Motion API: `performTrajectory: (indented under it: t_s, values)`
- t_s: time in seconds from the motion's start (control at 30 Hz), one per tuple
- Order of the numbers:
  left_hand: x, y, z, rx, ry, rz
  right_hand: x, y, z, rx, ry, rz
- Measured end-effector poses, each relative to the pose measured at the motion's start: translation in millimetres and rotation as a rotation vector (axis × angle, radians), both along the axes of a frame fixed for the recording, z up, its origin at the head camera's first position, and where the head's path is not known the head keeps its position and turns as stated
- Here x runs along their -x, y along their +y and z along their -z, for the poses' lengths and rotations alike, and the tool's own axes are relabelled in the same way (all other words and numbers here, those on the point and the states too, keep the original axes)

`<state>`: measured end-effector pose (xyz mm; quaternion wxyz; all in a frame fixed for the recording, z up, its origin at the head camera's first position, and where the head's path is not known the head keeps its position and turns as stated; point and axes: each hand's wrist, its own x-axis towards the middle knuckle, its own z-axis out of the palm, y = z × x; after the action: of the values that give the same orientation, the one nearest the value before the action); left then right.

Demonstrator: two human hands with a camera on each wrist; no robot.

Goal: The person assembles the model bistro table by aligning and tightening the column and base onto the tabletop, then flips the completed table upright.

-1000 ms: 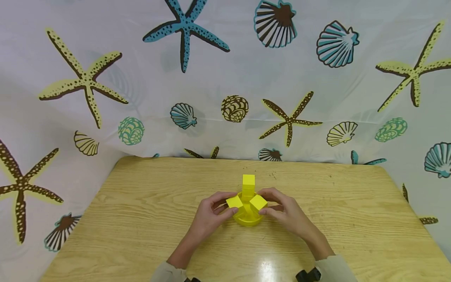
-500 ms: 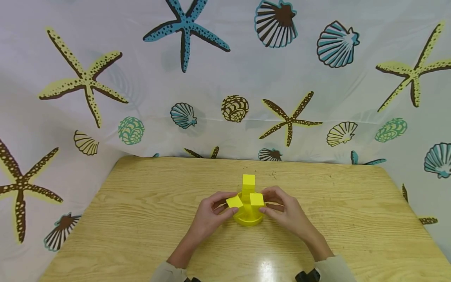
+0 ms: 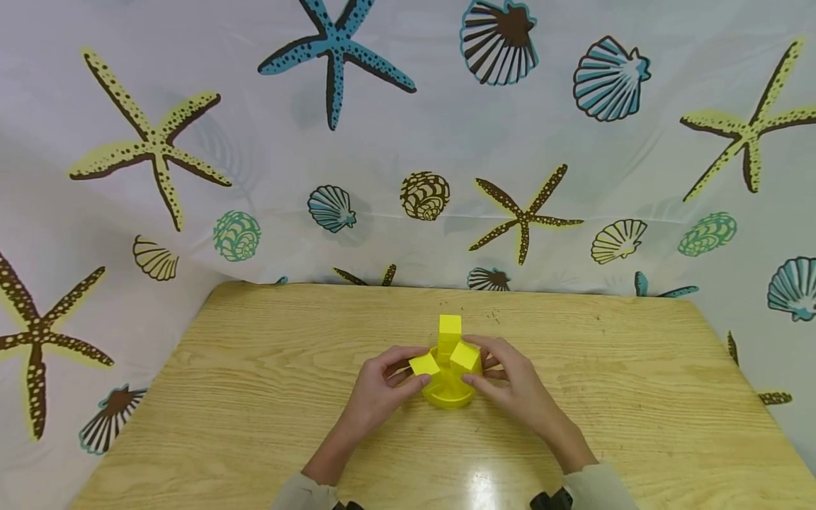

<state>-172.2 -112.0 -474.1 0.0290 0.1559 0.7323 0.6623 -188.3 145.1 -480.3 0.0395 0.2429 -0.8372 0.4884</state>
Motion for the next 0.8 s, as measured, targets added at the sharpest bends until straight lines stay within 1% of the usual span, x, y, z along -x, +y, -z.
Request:
performTrajectory:
  t_s: [0.13,0.27,0.5,0.6,0.67,0.8]
  values:
    - [0.5,0.6,1.2,-0.004,-0.003,0.0,-0.7,-0.5,-1.4,-0.032,0.035,-0.008]
    - [0.6,0.7,1.5,-0.005,-0.008,0.003,-0.6,0.3,-3.1,-0.055,0.048,-0.001]
    - [0.7,1.0,1.3,0.003,-0.021,-0.016,1.9,3.4,-3.3,-0.055,0.023,-0.026]
    - [0.8,1.0,1.5,0.002,-0.026,-0.022,3.3,4.3,-1.7,-0.055,0.026,-0.036]
    - [1.0,1.3,1.3,0.003,-0.027,-0.023,4.2,4.8,-1.4,-0.063,0.04,-0.028]
    - [1.0,1.6,1.0,0.003,-0.022,-0.023,4.7,3.9,-2.9,-0.071,0.05,0.018]
